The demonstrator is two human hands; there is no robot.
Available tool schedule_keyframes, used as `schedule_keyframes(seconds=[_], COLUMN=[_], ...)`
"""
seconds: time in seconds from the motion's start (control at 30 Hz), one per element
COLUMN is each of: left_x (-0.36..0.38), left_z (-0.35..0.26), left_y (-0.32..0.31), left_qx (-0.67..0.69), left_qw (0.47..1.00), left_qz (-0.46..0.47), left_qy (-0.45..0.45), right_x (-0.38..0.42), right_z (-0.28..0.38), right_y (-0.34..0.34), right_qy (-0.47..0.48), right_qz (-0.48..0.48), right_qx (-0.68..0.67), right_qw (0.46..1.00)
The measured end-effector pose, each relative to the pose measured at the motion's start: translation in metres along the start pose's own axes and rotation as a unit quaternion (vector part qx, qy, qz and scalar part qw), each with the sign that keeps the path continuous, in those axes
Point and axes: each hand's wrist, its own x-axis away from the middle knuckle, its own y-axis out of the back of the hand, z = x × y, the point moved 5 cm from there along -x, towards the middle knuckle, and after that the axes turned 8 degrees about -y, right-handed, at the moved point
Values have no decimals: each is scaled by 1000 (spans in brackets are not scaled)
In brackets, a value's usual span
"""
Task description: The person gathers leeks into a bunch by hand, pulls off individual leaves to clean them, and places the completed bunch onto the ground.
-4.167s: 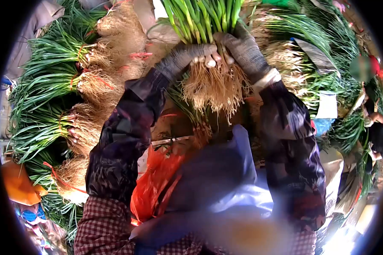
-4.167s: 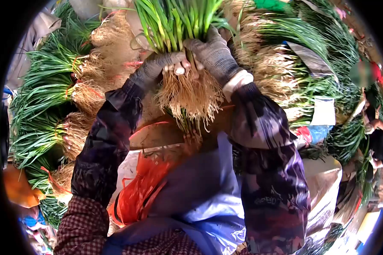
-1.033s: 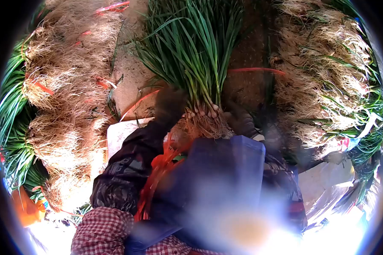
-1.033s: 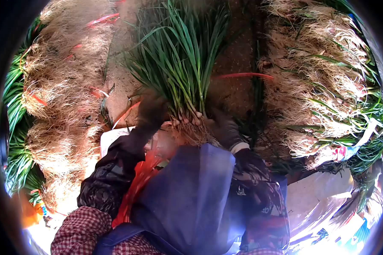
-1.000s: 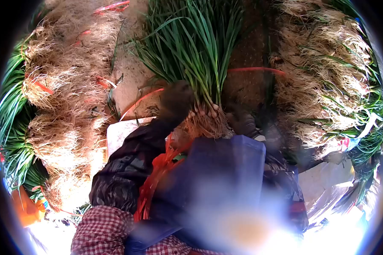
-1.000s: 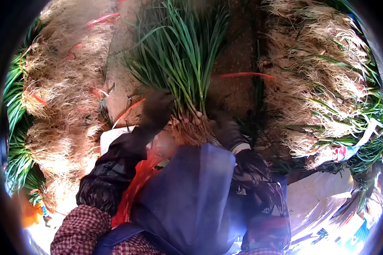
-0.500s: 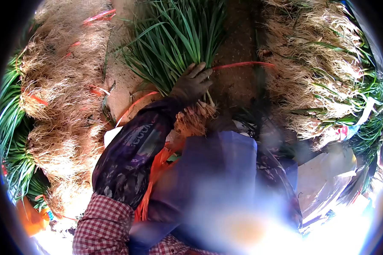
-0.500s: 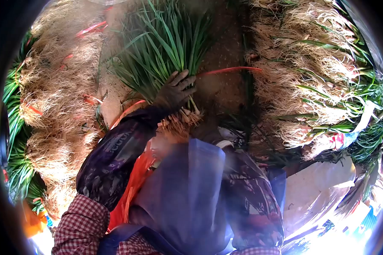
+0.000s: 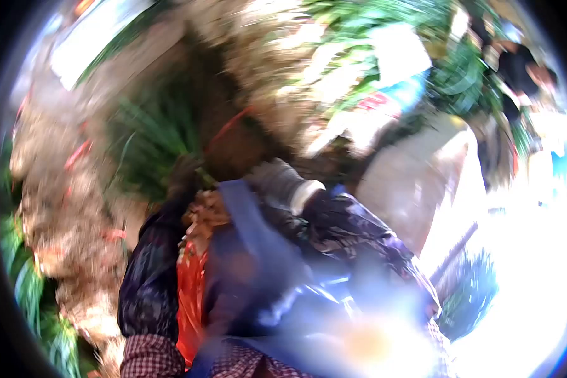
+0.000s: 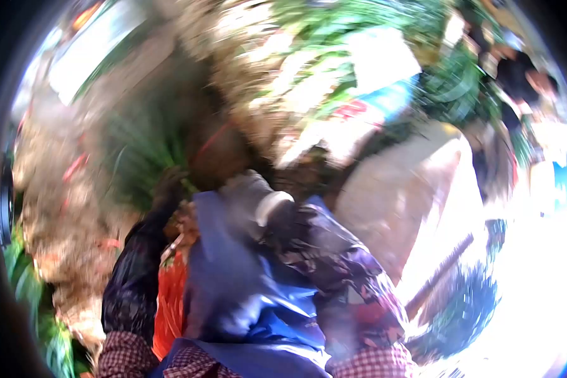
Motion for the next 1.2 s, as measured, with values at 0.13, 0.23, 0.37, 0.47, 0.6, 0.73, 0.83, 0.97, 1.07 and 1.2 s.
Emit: schedule_keyframes(seconds=[0.13,0.23,0.37,0.47,0.6,0.73,0.83,0.97,1.07,1.2], left_x=[-40,-94,-154,-156,-118,-116,-140,-150,-126,-84], left_z=[-20,-84,-291,-400,-432,-432,-453,-492,-514,-546], left_y=[22,49,127,117,36,30,56,28,-8,16], left_qx=[251,416,431,205,-231,-340,-347,-246,-116,18], left_qw=[964,906,890,874,717,734,787,867,898,919], left_qz=[-31,-62,116,280,497,410,165,51,290,180], left_qy=[89,42,-94,-339,-430,-420,-482,-431,-311,-351], right_x=[113,209,354,432,495,558,603,652,653,635], right_z=[-24,-40,-19,6,42,100,110,86,55,41], right_y=[81,91,83,56,-42,-94,-139,-164,-178,-211], right_qy=[-54,-104,-195,-242,-350,-404,-530,-756,-814,-720], right_qz=[-220,-334,-423,-474,-535,-679,-732,-546,-433,-487], right_qx=[-138,-265,-397,-328,-359,-380,-251,-162,-124,-323], right_qw=[964,898,791,780,680,481,346,322,366,374])
